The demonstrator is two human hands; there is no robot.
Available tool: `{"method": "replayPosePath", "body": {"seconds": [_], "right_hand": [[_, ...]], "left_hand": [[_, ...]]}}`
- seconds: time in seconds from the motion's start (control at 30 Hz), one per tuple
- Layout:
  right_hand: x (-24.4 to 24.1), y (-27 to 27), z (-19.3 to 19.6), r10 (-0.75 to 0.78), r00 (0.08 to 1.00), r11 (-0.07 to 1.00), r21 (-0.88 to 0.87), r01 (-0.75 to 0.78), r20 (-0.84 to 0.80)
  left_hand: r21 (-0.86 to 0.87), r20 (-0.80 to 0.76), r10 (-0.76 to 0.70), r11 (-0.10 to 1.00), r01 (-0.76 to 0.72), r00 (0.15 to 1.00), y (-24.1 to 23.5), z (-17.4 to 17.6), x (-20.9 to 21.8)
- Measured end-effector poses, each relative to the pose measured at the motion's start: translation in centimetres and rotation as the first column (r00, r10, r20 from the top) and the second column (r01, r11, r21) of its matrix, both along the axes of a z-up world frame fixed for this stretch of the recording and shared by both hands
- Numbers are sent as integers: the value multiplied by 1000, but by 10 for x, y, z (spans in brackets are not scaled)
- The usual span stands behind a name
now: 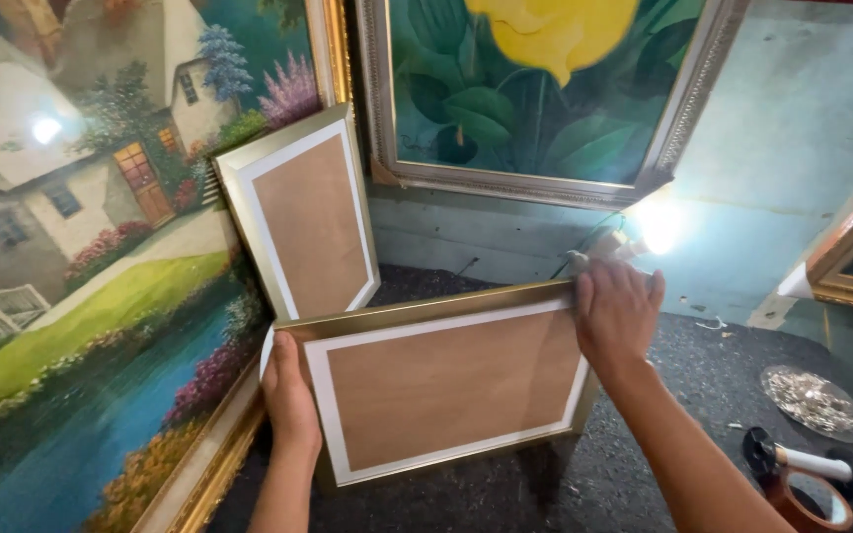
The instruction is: Cleaning the glass and frame of a picture using a cloth to remove dust and smudges.
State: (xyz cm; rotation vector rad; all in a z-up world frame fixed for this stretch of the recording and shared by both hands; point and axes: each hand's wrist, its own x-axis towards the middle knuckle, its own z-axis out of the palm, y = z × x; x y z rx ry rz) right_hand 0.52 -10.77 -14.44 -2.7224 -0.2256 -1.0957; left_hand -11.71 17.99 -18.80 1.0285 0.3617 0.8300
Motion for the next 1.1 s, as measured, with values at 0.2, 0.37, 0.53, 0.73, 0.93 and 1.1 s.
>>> {"method": "replayPosePath", "body": {"seconds": [0.2, 0.37, 0.53, 0.73, 0.93, 1.1], "right_hand": [[-33, 135, -19, 401, 906, 913, -145, -382, 136], [-57, 250, -28, 703, 639, 708, -216, -673, 314], [-64, 236, -12, 736, 638, 677, -224, -702, 226], [-16, 119, -18, 472, 858, 879, -178, -442, 204], [56, -11, -30, -8, 992, 984, -176, 30, 123], [60, 0, -39, -126, 984, 979, -141, 144, 129]], "left_hand": [[-172, -172, -10, 985, -20, 985, 5, 6, 1], [-107, -3, -155, 982, 154, 988, 21, -24, 19], [-171, -16, -163, 973, 157, 987, 4, 18, -2], [-100, -177, -123, 989, 107, 977, -25, 71, -31], [-90, -206, -78, 994, 60, 975, -32, 72, -34], [-53, -218, -89, 995, 79, 972, -31, 73, -39]]}}
